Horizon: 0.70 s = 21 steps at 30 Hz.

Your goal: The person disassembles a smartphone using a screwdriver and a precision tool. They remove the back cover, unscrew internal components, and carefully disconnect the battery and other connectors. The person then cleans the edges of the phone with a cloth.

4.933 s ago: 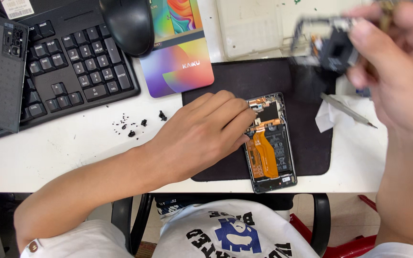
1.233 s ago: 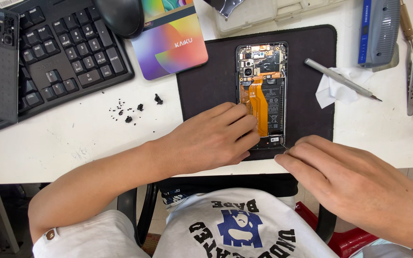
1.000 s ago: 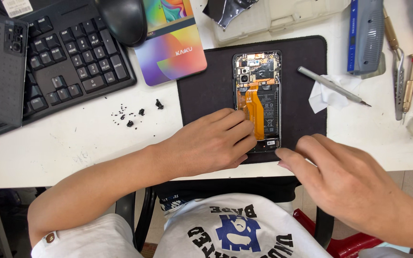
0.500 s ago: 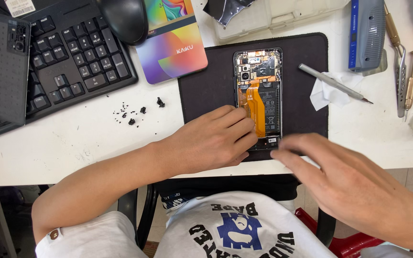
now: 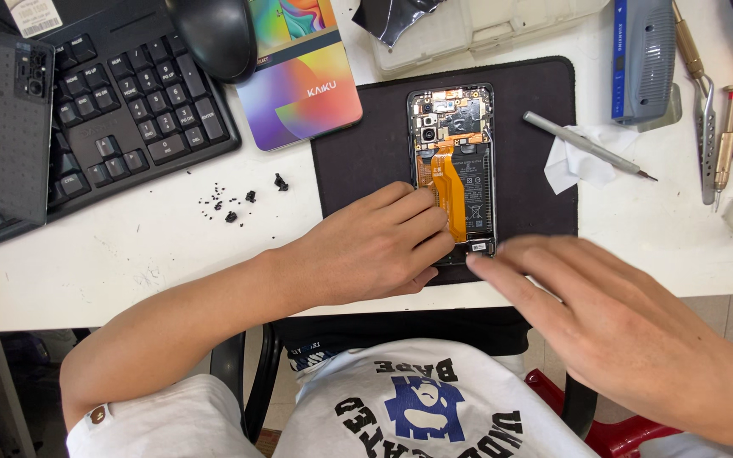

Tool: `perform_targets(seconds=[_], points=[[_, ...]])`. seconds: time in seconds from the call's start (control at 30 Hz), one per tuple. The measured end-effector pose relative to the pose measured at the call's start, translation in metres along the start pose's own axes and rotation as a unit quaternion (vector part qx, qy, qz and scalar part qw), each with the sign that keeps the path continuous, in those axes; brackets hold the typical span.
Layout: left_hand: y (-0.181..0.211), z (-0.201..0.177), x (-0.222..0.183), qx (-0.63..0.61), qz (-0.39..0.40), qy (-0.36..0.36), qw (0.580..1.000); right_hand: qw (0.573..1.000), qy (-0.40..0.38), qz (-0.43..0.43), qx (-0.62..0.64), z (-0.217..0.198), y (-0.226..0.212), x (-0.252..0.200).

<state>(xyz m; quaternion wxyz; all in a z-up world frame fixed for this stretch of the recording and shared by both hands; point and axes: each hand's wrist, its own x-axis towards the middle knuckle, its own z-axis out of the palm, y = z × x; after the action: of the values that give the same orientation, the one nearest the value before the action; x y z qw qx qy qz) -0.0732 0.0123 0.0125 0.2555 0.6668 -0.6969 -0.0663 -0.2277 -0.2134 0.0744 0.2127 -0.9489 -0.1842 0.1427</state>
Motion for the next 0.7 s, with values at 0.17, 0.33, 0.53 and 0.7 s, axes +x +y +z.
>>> perform_targets(seconds=[0.17,0.33,0.53,0.7], points=[[-0.002,0.001,0.001,-0.011,0.001,-0.009,1.0,0.996,0.05,-0.035,-0.059,-0.005,-0.005,0.005],[-0.003,0.002,0.0,-0.026,-0.001,-0.007,1.0,0.995,0.05,0.007,-0.087,-0.002,-0.004,0.001],[-0.002,0.003,0.0,-0.02,-0.007,-0.01,1.0,0.996,0.047,0.056,-0.05,0.003,0.001,-0.004],[0.0,0.005,0.001,-0.024,-0.015,0.021,0.999,0.992,0.093,0.051,0.075,0.001,0.009,-0.006]])
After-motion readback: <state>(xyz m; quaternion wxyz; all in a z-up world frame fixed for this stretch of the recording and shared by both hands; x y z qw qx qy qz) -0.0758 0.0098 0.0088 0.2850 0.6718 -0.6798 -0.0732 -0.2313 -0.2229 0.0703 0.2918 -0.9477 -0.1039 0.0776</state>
